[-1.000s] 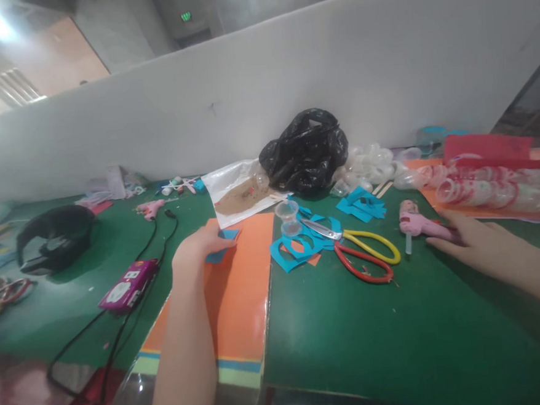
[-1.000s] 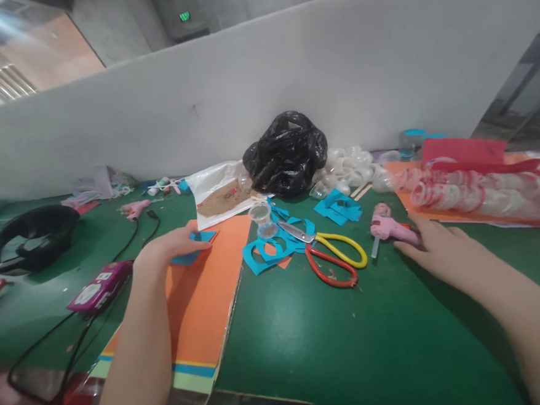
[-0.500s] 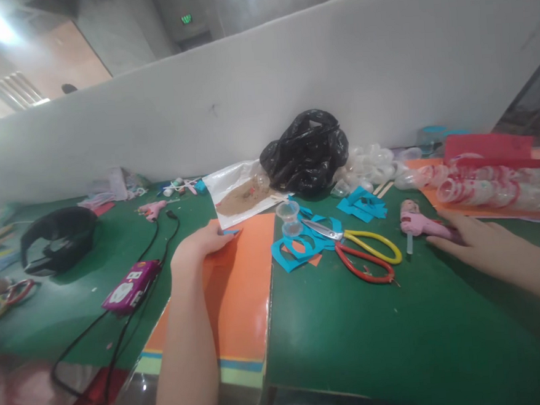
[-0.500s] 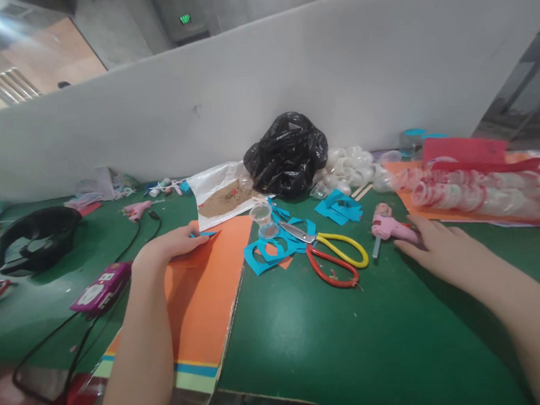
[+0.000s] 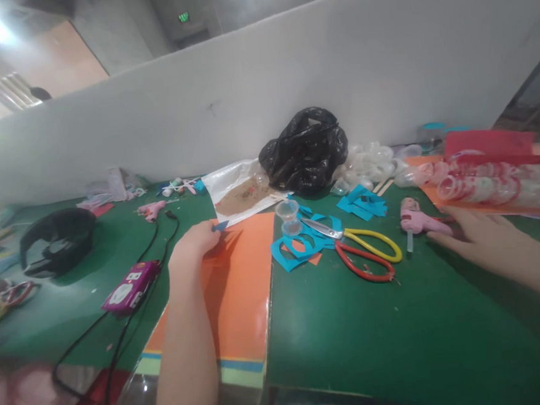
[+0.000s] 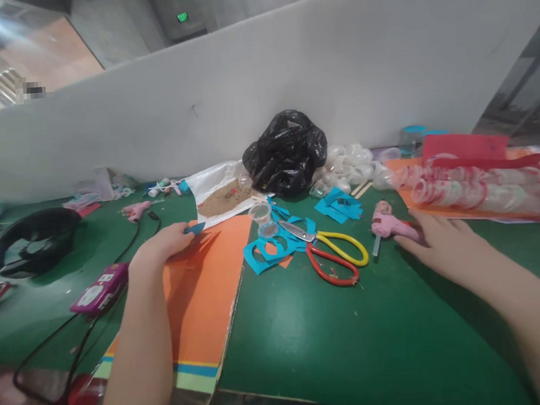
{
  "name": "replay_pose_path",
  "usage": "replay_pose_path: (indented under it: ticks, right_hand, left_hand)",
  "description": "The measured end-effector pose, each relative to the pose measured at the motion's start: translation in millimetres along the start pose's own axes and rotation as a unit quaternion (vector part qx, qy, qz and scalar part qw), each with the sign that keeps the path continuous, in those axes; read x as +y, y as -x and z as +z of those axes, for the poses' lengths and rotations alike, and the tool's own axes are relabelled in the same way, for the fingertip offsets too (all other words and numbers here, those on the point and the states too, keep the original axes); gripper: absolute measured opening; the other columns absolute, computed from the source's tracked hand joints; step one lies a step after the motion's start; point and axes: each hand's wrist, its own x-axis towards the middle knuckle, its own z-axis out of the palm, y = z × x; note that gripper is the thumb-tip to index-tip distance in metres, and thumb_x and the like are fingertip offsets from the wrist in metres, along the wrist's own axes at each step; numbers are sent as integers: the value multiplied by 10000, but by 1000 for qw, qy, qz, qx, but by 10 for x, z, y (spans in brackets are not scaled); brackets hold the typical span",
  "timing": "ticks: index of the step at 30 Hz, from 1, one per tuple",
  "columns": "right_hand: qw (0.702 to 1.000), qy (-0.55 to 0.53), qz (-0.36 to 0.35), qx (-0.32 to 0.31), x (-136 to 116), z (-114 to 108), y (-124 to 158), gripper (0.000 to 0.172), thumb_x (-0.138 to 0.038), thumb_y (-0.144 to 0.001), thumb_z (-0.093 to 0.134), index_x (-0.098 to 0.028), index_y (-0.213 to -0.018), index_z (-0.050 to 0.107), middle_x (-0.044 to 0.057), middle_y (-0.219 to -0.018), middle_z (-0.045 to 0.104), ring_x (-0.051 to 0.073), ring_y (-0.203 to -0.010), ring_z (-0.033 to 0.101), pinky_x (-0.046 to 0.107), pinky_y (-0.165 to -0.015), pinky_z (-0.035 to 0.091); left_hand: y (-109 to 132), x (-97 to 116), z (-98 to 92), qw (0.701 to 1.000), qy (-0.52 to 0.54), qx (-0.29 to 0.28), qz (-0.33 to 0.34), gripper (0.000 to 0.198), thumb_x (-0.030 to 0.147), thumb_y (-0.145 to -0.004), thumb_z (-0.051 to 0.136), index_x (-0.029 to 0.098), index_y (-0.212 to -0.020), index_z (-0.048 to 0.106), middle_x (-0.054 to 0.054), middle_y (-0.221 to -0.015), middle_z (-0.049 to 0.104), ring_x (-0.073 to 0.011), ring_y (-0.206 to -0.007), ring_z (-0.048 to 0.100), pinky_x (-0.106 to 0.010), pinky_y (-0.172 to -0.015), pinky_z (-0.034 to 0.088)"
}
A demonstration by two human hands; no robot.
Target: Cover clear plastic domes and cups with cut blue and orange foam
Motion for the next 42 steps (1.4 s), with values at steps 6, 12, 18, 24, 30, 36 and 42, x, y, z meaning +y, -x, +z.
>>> replay_pose_path:
  ticks: [6,12,18,24,30,36,42]
  right_hand:
    - [982,-120,25,142,-491,-492,-22,525,-565,-915,382,-239,-1271,589,202,-1268,663,415,-1301,538,615,-1110,403]
    - [841,-525,125,51,-931,-702,102,299,-544,-853,646,-314,-1033,707,71,-1172,718,321,-1142,663,497,-960,582]
    - [749,-655,-41,-91,-1259,-496,137,326,-596,-880,669,-435,-1160,714,-14,-1197,729,286,-1149,671,504,-1039,550]
    - [765,-625,5,-157,-1559,-438,192,509,-673,-778,739,-312,-1128,660,59,-1089,745,263,-967,713,453,-860,619]
    - [759,-623,38,-184,-1682,-405,240,520,-693,-755,753,-241,-998,668,21,-847,690,184,-747,650,332,-696,589]
    - [777,-609,58,-150,-1691,-440,246,514,-718,-723,749,-227,-836,644,-12,-708,619,149,-635,565,290,-593,516]
    - [812,-569,89,-93,-1608,-479,190,456,-661,-716,744,-233,-739,593,-41,-617,512,134,-576,470,280,-541,441]
  left_hand:
    - [264,123,-202,974,26,223,-30,316,306,-964,327,192,-1052,608,-211,-1178,682,-415,-1111,657,-482,-835,502]
    - [686,567,-275,886,336,254,192,279,472,-949,466,235,-991,606,-20,-880,645,-200,-838,616,-300,-733,502]
    - [991,1207,59,832,414,-9,370,292,520,-938,533,232,-888,548,-8,-852,583,-170,-780,544,-279,-644,443]
    - [873,1566,529,802,394,-82,440,325,454,-987,499,226,-785,386,36,-765,444,-141,-750,474,-277,-660,375]
    - [775,1601,705,775,440,-106,441,268,443,-1002,479,212,-872,518,27,-850,529,-144,-833,509,-288,-778,402]
    - [808,1616,795,772,448,-11,451,209,394,-959,577,221,-1072,607,-48,-1118,623,-200,-1039,551,-333,-918,439]
    - [746,1611,883,774,494,-65,391,260,424,-934,622,208,-1076,594,-24,-1023,618,-170,-960,576,-297,-824,450]
